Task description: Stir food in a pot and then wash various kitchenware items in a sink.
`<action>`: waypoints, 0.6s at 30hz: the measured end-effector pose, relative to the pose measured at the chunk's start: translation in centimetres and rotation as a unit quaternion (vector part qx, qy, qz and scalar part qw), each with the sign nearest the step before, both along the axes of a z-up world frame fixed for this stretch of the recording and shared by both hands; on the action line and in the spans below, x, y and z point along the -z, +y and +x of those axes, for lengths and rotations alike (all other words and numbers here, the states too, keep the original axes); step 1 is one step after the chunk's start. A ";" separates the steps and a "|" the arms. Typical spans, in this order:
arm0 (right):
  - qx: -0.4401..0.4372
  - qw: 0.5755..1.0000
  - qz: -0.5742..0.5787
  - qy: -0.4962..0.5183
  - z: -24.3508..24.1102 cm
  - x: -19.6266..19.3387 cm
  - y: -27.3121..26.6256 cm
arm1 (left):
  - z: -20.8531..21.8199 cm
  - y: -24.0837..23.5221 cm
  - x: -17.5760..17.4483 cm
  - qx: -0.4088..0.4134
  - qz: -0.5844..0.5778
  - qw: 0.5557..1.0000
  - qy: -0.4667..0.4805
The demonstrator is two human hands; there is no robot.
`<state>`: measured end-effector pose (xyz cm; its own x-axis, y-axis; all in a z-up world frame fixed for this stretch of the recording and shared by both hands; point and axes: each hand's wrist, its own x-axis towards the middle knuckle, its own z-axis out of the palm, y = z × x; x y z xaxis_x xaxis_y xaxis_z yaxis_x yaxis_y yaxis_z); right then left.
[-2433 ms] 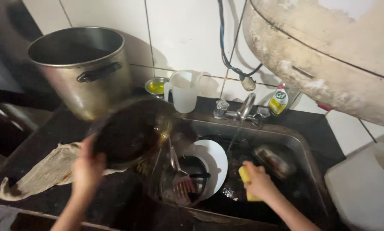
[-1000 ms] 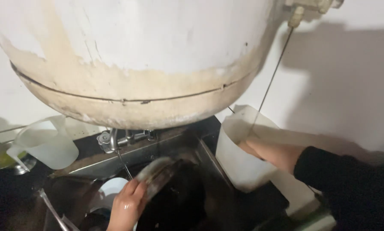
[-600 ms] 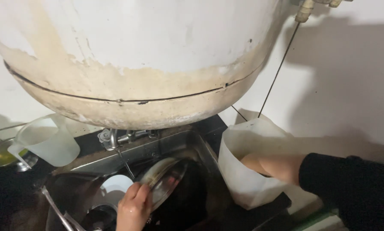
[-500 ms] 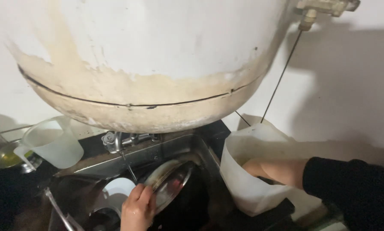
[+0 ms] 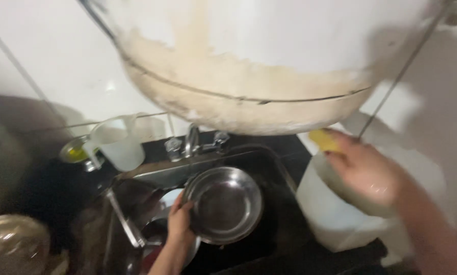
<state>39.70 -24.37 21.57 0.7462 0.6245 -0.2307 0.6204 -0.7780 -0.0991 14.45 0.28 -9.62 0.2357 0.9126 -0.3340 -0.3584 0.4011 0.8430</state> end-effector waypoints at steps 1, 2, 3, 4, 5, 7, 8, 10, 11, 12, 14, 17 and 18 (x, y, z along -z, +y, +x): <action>-0.154 0.960 0.220 0.082 -0.5 4.6 1.0 | 0.2 -0.6 -0.3 -0.001 -0.025 0.997 -0.070; -0.285 0.840 0.434 0.159 -1.1 9.3 2.0 | 0.3 -1.2 -0.6 -0.001 -0.048 0.989 -0.139; -0.292 0.838 0.432 0.163 -2.7 13.3 5.2 | 0.3 -2.0 -1.1 -0.010 -0.048 0.989 -0.140; -0.227 0.820 0.406 0.333 -5.2 17.5 8.1 | 0.3 -2.7 -1.7 -0.027 -0.040 0.988 -0.147; -0.151 0.777 0.365 0.491 -8.6 21.8 10.4 | 0.4 -3.6 -2.2 -0.044 -0.034 0.987 -0.153; -0.184 0.817 0.359 0.413 -14.5 28.3 15.0 | -0.4 -3.0 -0.9 -0.061 -0.022 0.988 -0.142; -0.211 0.849 0.356 0.327 -17.6 31.4 17.2 | -0.9 -2.6 -0.3 -0.072 -0.010 0.989 -0.131; -0.237 0.843 0.353 0.329 -20.5 31.2 16.4 | -3.7 -1.8 -0.5 -0.097 0.015 0.989 -0.113; -0.256 0.837 0.357 0.327 -22.0 30.9 16.4 | -5.3 -1.0 -0.9 -0.112 0.042 0.988 -0.093; -0.264 0.833 0.356 0.331 -21.9 30.2 15.5 | -6.7 -0.4 -1.9 -0.122 0.046 0.987 -0.091; -0.359 0.798 0.331 0.353 -21.7 29.0 13.4 | -9.6 0.4 -3.9 -0.122 0.042 0.991 -0.034; -0.633 0.708 0.298 0.103 -16.7 29.5 14.3 | -12.4 0.0 -8.0 -0.075 -0.012 0.997 0.026; -0.635 0.706 0.297 0.105 -15.3 29.0 15.9 | -12.7 0.4 -7.5 -0.078 -0.014 0.996 0.026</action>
<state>24.35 -8.49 -7.39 -0.5131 0.7922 0.3304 0.7038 0.6086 -0.3664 1.76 0.73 -2.09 0.0728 0.9273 -0.3671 -0.3742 0.3666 0.8518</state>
